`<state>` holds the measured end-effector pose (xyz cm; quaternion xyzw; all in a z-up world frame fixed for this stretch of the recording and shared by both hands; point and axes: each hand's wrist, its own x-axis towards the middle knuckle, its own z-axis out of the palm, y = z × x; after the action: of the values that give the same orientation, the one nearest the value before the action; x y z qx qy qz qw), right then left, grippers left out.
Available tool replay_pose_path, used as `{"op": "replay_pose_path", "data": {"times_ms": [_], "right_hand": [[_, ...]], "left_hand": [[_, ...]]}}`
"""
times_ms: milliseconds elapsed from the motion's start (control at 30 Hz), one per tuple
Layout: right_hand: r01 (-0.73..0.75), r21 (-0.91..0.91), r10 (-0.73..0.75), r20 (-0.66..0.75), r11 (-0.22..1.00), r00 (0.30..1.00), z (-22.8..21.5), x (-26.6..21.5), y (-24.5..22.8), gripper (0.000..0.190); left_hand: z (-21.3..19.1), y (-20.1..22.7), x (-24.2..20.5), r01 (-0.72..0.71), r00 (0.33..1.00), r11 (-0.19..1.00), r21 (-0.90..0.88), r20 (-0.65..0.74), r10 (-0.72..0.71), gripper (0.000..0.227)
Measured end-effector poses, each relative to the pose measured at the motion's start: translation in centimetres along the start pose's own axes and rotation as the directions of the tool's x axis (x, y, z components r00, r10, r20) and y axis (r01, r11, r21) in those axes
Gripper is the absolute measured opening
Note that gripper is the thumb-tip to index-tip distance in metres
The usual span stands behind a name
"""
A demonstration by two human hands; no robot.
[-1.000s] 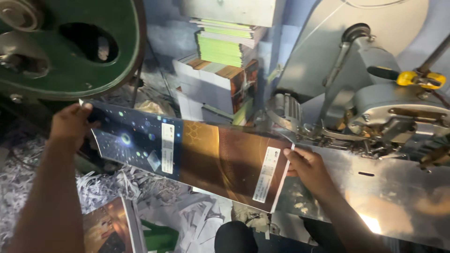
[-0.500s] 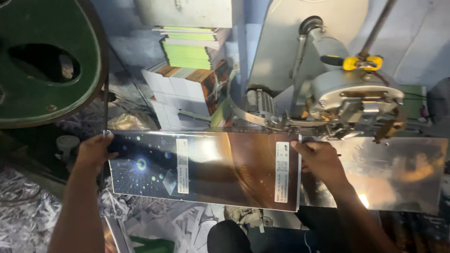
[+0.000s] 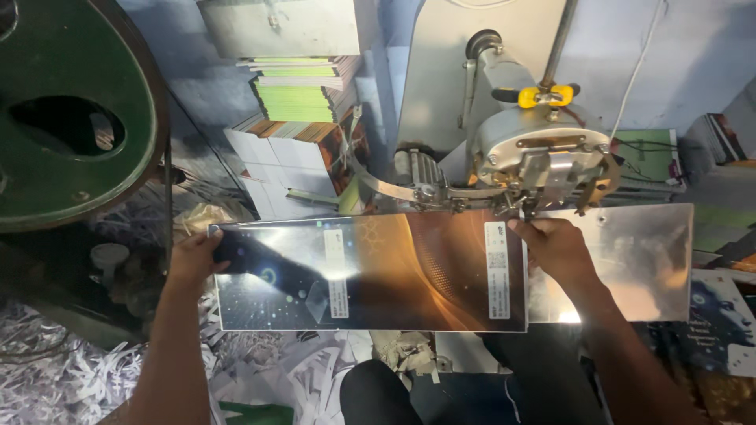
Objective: The person operates a binding machine to stitch the spine of a book. They place the book under the machine's head, pull a lever to drive the needle, and then remove the book to place it on a stack. This process is repeated for multiple books.
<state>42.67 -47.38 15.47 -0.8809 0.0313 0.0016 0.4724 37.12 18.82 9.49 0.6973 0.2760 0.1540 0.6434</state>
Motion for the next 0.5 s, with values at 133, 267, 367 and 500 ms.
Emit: {"op": "replay_pose_path", "data": {"times_ms": [133,267,367,500], "right_hand": [[0.061,-0.073,-0.065,-0.053,0.996,0.996,-1.8,-0.7,-0.5,0.045],[0.021,-0.437,-0.099,-0.155,0.899,0.983,-3.3,-1.8,-0.7,0.050],[0.136,-0.636,-0.356,-0.231,0.760,0.906,-4.0,-1.4,0.1,0.052],[0.489,-0.641,-0.705,-0.119,0.592,0.699,-4.5,0.0,2.6,0.054]], "left_hand": [[1.7,-0.5,-0.2,-0.008,0.997,0.997,-0.080,0.081,0.014,0.026],[3.0,-0.9,-0.1,0.003,0.997,1.000,0.012,0.075,-0.004,0.026],[3.5,-0.9,-0.3,-0.002,0.997,1.000,-0.010,0.078,0.002,0.026],[3.8,-0.8,-1.0,0.004,0.998,1.000,0.009,0.059,-0.004,0.027]]}}
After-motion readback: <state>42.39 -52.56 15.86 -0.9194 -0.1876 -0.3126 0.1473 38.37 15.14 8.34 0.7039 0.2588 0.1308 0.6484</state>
